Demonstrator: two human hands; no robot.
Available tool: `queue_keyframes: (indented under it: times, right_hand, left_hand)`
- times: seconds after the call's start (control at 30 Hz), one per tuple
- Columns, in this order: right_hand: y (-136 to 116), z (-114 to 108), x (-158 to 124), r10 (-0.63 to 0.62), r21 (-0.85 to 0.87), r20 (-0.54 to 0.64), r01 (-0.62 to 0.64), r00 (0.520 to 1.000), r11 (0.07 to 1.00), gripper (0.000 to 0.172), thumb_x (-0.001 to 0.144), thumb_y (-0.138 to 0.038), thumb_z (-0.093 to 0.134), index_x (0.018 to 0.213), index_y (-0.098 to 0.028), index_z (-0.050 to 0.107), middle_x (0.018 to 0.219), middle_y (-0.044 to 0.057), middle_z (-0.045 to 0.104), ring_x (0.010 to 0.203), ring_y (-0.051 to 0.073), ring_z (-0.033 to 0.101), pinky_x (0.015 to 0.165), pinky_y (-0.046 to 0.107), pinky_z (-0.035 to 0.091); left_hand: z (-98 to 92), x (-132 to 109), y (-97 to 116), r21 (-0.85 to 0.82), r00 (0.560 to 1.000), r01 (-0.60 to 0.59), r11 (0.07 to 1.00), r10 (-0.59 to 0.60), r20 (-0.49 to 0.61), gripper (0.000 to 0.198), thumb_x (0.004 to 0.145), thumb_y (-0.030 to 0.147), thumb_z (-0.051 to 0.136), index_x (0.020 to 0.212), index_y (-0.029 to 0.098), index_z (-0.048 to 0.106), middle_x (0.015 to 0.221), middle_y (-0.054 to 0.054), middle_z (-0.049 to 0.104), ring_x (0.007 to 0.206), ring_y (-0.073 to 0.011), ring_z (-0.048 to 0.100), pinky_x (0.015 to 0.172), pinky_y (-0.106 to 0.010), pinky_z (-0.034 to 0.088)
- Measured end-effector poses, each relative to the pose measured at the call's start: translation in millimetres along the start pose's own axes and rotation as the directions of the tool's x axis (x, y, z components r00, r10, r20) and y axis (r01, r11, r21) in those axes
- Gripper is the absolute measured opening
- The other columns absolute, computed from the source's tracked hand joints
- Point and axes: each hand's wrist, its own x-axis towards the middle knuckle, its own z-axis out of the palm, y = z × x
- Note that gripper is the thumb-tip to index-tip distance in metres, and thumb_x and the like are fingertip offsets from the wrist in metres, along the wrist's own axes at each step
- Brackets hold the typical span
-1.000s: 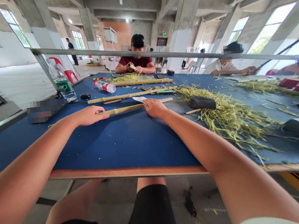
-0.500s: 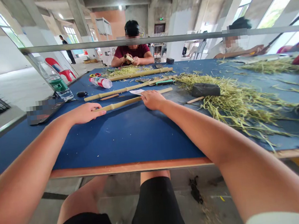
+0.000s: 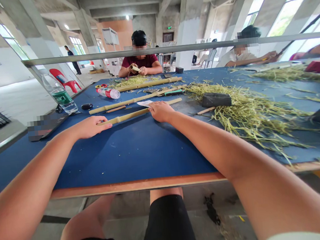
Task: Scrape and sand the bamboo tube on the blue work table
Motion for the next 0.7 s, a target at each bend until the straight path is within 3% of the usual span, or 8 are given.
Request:
queue_keyframes:
  times: [0.53, 0.7]
  right_hand:
    - [0.9, 1.2, -1.0, -0.011, -0.048, -0.017, 0.010, 1.000, 0.999, 0.048, 0.107, -0.034, 0.033, 0.144, -0.017, 0.057, 0.149, 0.010, 0.058, 0.138, 0.027, 0.052, 0.118, 0.042, 0.035]
    - [0.2, 1.2, -0.5, -0.005, -0.045, -0.014, 0.005, 1.000, 0.999, 0.047, 0.107, -0.035, 0.033, 0.145, -0.019, 0.057, 0.149, 0.009, 0.059, 0.138, 0.027, 0.052, 0.118, 0.043, 0.035]
  left_hand:
    - [-2.7, -5.7, 4.1, -0.020, 0.999, -0.028, 0.999, 0.029, 0.016, 0.054, 0.082, 0.074, 0.053, 0.094, 0.023, 0.066, 0.083, -0.005, 0.074, 0.071, -0.0201, 0.064, 0.063, -0.029, 0.040]
    - [-3.8, -5.7, 4.5, -0.035, 0.999, 0.012, 0.999, -0.010, 0.044, 0.056, 0.080, 0.076, 0.054, 0.096, 0.024, 0.065, 0.082, -0.004, 0.073, 0.068, -0.0194, 0.064, 0.061, -0.028, 0.041]
